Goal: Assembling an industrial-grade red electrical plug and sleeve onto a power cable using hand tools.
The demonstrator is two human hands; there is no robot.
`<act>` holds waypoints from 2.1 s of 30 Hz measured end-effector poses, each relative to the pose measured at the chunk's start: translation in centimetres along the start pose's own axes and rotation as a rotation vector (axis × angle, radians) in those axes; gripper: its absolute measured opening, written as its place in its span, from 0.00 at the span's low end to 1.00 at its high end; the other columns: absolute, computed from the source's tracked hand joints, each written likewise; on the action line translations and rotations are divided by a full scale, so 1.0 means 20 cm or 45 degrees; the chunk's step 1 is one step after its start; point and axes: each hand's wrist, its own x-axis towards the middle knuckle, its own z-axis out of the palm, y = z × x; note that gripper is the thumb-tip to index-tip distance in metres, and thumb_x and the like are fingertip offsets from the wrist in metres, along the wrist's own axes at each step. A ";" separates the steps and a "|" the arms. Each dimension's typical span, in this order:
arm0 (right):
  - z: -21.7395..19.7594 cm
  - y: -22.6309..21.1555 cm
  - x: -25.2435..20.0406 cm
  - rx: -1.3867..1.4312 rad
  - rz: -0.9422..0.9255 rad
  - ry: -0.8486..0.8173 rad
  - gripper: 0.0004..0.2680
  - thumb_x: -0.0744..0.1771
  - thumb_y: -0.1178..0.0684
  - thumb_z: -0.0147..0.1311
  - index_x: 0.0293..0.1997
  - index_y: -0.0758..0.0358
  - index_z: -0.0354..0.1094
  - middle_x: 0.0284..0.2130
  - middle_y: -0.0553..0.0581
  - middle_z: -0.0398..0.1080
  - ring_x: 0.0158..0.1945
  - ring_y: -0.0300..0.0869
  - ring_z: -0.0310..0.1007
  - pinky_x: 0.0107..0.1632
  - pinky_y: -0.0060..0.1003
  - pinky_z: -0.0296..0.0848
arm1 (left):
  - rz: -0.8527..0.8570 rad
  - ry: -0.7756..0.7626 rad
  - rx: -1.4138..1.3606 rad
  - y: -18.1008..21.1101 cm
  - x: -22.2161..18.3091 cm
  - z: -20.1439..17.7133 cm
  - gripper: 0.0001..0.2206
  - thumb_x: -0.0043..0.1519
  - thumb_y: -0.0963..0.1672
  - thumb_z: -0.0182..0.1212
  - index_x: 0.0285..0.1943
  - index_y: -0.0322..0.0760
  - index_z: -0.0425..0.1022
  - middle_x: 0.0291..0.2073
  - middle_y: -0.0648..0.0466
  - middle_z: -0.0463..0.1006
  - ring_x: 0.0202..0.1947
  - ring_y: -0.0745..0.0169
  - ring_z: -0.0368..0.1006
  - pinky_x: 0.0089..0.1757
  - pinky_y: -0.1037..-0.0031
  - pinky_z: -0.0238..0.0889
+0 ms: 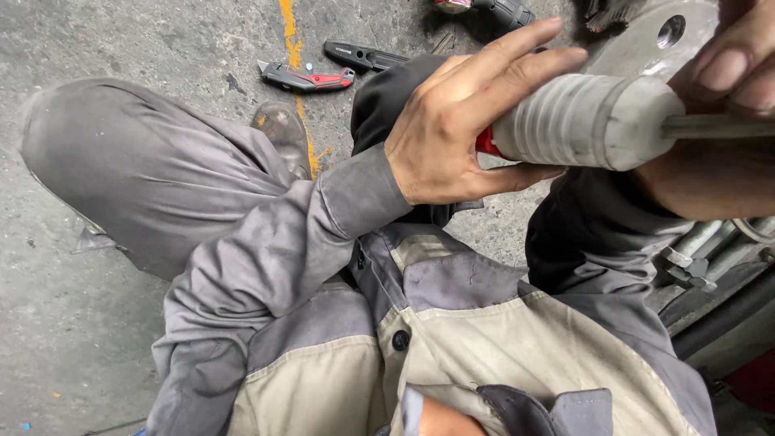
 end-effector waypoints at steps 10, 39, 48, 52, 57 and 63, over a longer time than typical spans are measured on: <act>0.35 -0.26 -0.04 0.596 0.234 -0.233 0.14 0.72 0.38 0.48 0.48 0.58 0.58 0.33 0.59 0.63 0.28 0.49 0.67 0.37 0.52 0.78 | -0.009 -0.117 0.260 -0.08 -0.04 -0.01 0.45 0.55 0.54 0.81 0.72 0.29 0.56 0.53 0.45 0.76 0.52 0.47 0.75 0.57 0.61 0.61; 0.40 0.02 -0.07 0.367 0.006 -0.568 0.31 0.64 0.52 0.67 0.72 0.49 0.45 0.45 0.66 0.64 0.40 0.54 0.70 0.46 0.50 0.75 | -0.009 -0.138 0.111 -0.19 0.05 -0.14 0.42 0.53 0.53 0.86 0.68 0.34 0.61 0.56 0.45 0.74 0.57 0.45 0.73 0.58 0.61 0.64; 0.36 -0.10 0.00 0.309 0.429 -0.541 0.15 0.78 0.42 0.40 0.55 0.65 0.69 0.44 0.61 0.72 0.45 0.44 0.72 0.49 0.38 0.71 | -0.265 -0.230 -0.097 -0.23 0.02 -0.23 0.35 0.64 0.49 0.77 0.72 0.35 0.58 0.57 0.46 0.77 0.58 0.52 0.80 0.57 0.69 0.74; 0.34 0.07 -0.02 0.077 0.486 -0.782 0.13 0.80 0.47 0.44 0.55 0.69 0.67 0.39 0.55 0.71 0.40 0.38 0.69 0.44 0.32 0.67 | -0.339 -0.244 -0.119 -0.26 0.06 -0.28 0.35 0.63 0.51 0.74 0.72 0.32 0.59 0.55 0.46 0.81 0.56 0.54 0.82 0.58 0.67 0.76; 0.37 0.32 -0.30 0.385 0.573 -0.544 0.14 0.76 0.41 0.48 0.62 0.61 0.67 0.44 0.47 0.66 0.43 0.32 0.64 0.49 0.28 0.65 | -0.491 -0.246 -0.342 -0.28 0.05 -0.31 0.31 0.67 0.53 0.70 0.70 0.32 0.62 0.56 0.49 0.81 0.57 0.60 0.81 0.59 0.71 0.76; 0.53 0.03 -0.19 0.710 0.559 -0.405 0.32 0.68 0.28 0.56 0.72 0.64 0.56 0.66 0.50 0.65 0.70 0.38 0.64 0.75 0.36 0.61 | -0.451 -0.301 -0.350 -0.29 0.03 -0.28 0.34 0.67 0.51 0.71 0.75 0.32 0.56 0.60 0.49 0.79 0.61 0.60 0.79 0.62 0.71 0.74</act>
